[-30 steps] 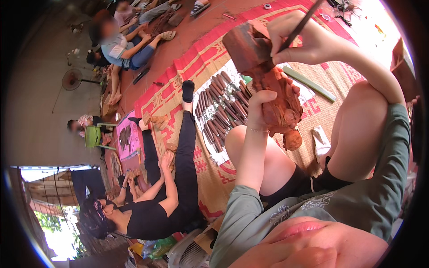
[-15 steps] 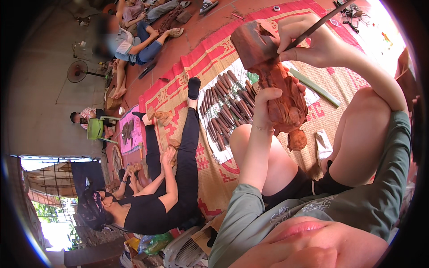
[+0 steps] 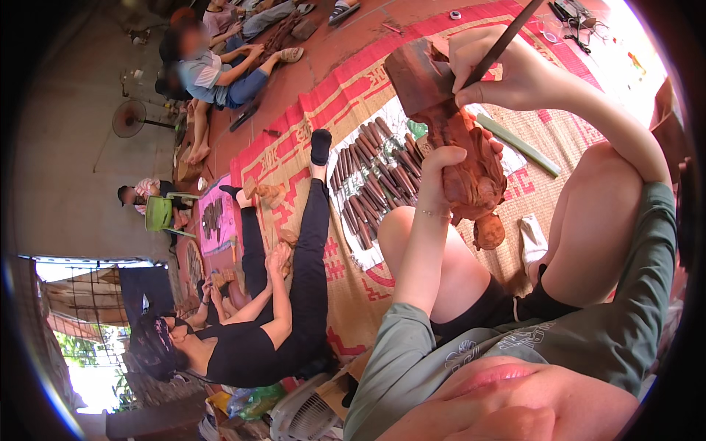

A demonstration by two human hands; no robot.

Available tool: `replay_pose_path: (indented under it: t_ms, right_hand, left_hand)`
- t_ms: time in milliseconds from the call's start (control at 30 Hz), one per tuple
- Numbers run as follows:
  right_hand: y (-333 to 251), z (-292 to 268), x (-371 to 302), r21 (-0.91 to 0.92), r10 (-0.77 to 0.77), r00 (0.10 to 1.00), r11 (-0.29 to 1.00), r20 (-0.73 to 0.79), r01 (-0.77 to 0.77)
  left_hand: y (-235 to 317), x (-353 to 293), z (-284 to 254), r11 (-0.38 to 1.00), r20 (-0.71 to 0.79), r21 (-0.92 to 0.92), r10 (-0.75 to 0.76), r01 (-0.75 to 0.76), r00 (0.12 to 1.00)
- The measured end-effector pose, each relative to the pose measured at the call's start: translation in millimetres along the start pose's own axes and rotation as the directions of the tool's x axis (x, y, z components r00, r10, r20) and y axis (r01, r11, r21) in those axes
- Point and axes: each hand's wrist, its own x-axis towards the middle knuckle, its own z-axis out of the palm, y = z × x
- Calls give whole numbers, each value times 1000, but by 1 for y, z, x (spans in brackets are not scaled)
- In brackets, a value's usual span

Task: The person sits on a mat and carves a reddish-brown wooden figurine using a knife. They hold the figurine in their left hand and use the knife in their right hand to shape the wood, occasionally rotating the object to access different sides.

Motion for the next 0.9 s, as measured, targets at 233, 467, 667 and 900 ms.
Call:
replay_pose_path:
  t_ms: [233,467,667,900]
  right_hand:
    - [-10,-9,3,-43,53,998,998,30,-52]
    - [-18,-36,-5,13,58,992,998,109,-60]
    - [-3,-13,2,120,-17,991,993,135,1]
    - [-6,-14,-2,235,55,990,968,129,-84]
  left_hand:
    - [-4,8,-3,999,75,31,31,-34,997]
    - [-11,17,0,999,98,38,7,-10,995]
    - [5,1,-12,985,44,146,85,-91,995]
    - [2,4,-11,980,63,160,105,-114,992]
